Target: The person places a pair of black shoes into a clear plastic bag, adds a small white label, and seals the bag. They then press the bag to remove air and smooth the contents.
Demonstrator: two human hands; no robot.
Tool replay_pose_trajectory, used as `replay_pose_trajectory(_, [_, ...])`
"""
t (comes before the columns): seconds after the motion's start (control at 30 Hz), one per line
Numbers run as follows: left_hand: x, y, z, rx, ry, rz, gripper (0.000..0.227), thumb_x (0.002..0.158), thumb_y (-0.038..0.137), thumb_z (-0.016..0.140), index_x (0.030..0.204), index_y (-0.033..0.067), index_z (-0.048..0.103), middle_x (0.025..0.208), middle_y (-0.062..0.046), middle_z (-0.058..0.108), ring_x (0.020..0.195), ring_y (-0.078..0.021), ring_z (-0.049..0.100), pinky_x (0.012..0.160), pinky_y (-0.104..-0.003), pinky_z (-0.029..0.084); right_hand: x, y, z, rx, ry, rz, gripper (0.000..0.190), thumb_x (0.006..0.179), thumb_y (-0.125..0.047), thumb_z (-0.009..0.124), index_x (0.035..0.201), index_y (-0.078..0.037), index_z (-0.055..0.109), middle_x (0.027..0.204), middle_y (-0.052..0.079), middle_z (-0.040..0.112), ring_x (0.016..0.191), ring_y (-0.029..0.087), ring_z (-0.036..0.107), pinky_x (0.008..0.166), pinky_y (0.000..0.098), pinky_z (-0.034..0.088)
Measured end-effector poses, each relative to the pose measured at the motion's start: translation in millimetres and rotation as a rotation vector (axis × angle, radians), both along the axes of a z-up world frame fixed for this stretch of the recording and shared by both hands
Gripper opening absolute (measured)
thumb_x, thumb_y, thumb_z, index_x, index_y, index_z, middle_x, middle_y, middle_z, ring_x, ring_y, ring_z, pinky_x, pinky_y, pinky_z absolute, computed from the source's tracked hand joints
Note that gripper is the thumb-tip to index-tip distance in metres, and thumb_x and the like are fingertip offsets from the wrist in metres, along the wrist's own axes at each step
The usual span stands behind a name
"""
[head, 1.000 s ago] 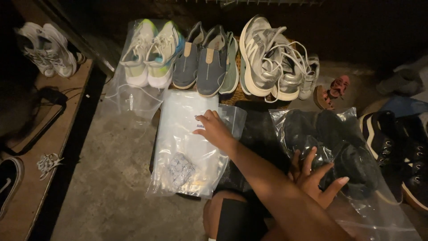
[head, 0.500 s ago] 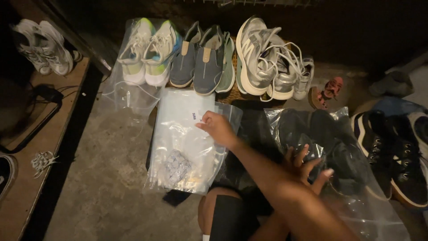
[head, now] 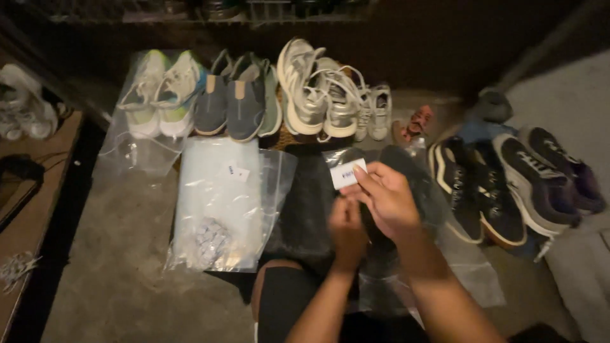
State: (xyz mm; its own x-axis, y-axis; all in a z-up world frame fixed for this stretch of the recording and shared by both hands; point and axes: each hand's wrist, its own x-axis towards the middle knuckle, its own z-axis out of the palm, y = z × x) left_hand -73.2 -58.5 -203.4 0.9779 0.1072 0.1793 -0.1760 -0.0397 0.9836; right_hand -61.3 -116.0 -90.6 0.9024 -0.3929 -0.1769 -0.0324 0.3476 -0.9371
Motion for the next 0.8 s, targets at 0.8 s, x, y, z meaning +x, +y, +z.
replay_pose_trajectory(0.8, [-5,16,44,-0.395,0.242,-0.595,0.013,0.097,0.012,0.074,0.101,0.0008,0.070,0.079,-0.008,0.069,0.066,-0.0125,0.067,0.059,-0.021,0.055,-76,-46,-36,-0.285,-0.095,-0.106,0.018,0.098,-0.010,0.071,0.112,0.001,0.069,0.078,0.004,0.066,0.066,0.005,0.056,0.060,0.0194,0.053])
